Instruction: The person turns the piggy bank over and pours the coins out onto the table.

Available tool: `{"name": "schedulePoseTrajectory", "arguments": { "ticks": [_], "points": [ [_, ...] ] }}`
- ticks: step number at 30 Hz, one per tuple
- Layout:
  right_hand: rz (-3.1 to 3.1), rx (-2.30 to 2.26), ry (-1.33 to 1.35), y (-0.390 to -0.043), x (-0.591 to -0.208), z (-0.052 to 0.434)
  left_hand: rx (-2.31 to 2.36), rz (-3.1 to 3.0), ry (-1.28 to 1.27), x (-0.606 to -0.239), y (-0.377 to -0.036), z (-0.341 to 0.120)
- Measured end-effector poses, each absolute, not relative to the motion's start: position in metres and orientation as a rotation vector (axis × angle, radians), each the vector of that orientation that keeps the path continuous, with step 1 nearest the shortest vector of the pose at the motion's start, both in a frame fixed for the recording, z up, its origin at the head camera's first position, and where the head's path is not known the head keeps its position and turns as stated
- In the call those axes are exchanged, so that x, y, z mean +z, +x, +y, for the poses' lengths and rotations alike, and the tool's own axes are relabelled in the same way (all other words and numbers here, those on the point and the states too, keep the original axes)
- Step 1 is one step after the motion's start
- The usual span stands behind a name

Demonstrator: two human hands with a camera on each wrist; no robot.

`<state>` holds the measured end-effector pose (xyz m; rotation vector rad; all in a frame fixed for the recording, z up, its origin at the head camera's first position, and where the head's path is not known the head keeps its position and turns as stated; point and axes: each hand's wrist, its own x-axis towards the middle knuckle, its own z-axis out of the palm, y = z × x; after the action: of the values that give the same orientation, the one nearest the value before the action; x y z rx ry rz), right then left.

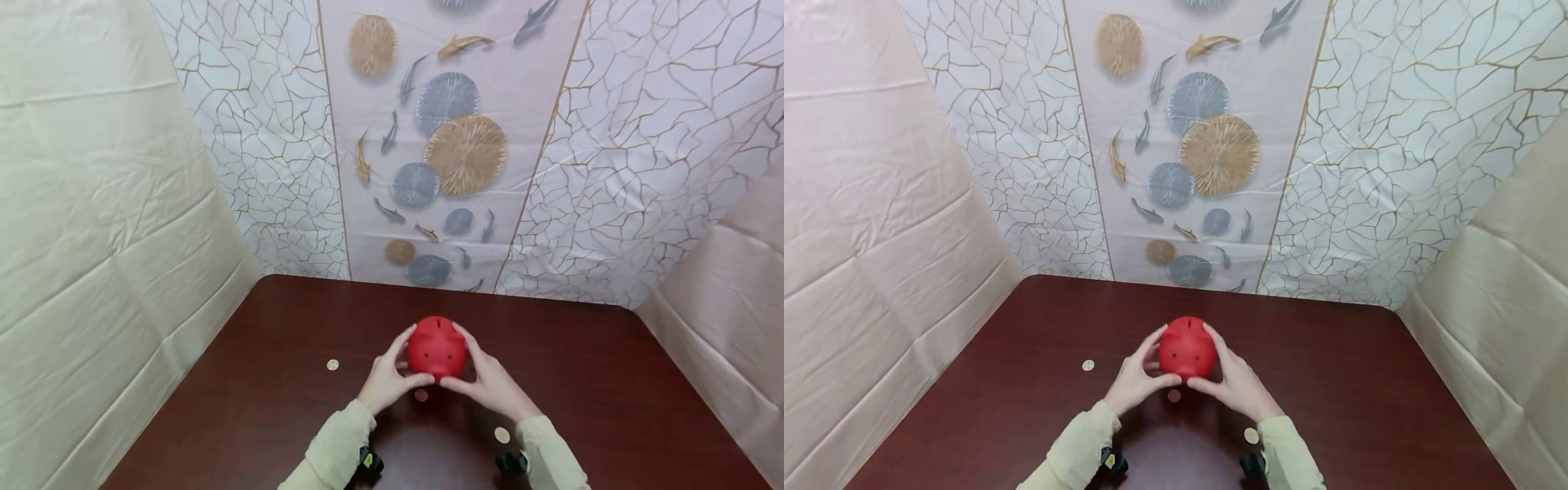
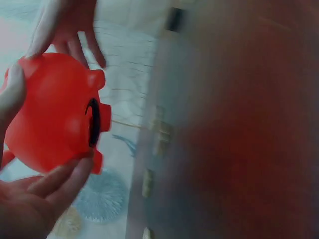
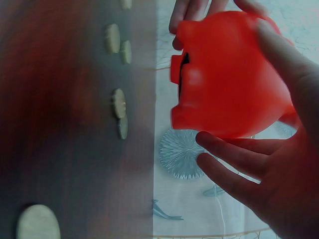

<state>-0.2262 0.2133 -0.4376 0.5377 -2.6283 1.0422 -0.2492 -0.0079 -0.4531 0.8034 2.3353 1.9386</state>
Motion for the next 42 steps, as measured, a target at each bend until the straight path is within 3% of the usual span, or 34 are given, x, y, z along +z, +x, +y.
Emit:
{"name": "schedulePoseTrajectory", "arguments": {
  "ticks": [4,11,18,23,28,35,42],
  "points": [
    [-2.629,1.03,0.541,-0.23,-0.442,0.214,1.899,2.34,0.816,-0.462,-0.26,-0.006],
    [-2.421,1.017,0.556,-0.22,-0.422,0.207,1.936,2.391,1.022,-0.438,-0.26,-0.01],
    [-2.502,1.155,0.513,-0.235,-0.452,0.208,1.958,2.275,0.835,-0.455,-0.265,-0.004],
    [-2.443,1.227,0.462,-0.233,-0.443,0.207,1.923,2.332,0.899,-0.454,-0.276,0.001],
    [-2.324,1.046,0.468,-0.218,-0.429,0.2,1.965,2.298,0.984,-0.437,-0.265,0.002],
    [-2.304,1.117,0.381,-0.223,-0.45,0.192,2.081,2.26,0.85,-0.456,-0.269,0.009],
    [-2.263,1.217,0.426,-0.221,-0.425,0.194,2.001,2.384,1.004,-0.427,-0.27,0.007]
  ]
}}
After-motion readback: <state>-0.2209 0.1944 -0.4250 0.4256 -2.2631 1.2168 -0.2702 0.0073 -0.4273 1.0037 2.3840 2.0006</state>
